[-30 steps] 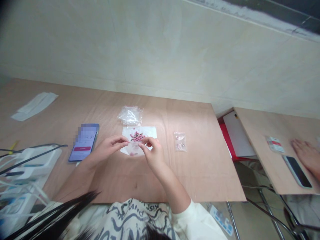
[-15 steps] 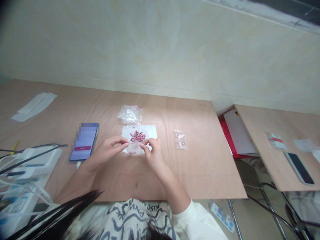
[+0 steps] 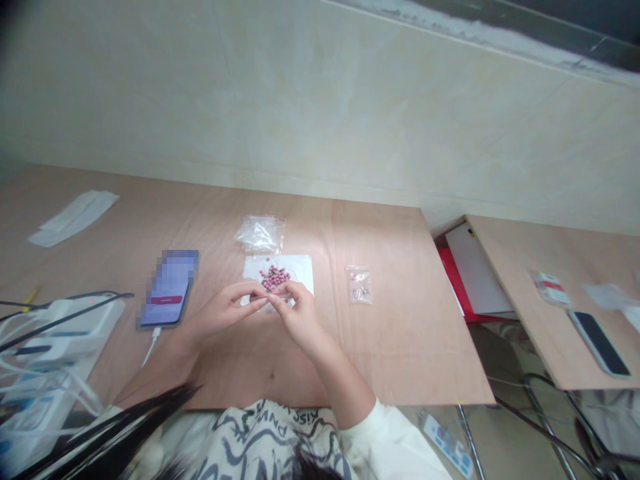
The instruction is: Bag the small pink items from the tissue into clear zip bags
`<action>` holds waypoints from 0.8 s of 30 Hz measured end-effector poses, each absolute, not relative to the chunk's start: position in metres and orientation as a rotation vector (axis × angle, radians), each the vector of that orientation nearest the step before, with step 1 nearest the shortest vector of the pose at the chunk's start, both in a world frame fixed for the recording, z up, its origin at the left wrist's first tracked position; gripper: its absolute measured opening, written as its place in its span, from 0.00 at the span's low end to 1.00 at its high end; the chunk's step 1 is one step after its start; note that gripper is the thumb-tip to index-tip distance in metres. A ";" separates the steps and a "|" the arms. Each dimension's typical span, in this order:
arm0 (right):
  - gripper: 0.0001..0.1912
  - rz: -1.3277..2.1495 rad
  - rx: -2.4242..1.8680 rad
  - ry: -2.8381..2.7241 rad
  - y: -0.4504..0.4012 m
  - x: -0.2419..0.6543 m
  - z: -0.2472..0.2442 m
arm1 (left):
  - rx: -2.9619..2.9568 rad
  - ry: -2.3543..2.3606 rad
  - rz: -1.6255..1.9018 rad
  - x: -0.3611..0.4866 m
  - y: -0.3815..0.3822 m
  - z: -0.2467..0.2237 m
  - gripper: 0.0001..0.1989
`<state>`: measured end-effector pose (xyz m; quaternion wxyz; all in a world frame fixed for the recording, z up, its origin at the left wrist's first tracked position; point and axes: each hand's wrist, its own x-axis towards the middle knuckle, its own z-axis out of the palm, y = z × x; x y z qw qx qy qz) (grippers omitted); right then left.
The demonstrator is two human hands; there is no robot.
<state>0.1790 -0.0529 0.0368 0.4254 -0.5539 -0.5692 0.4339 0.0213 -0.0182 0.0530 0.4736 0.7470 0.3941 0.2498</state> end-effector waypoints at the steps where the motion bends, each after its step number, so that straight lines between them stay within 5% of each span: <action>1: 0.08 1.085 -1.396 -1.398 -0.053 0.180 0.036 | 1.833 0.959 0.600 0.021 -0.019 0.053 0.09; 16: 0.14 1.456 -1.327 -1.035 -0.066 0.187 0.021 | 1.652 1.142 0.649 0.014 -0.020 0.048 0.10; 24: 0.16 0.496 -1.971 -0.870 -0.044 0.283 -0.003 | 1.414 1.232 0.740 -0.007 -0.012 0.026 0.16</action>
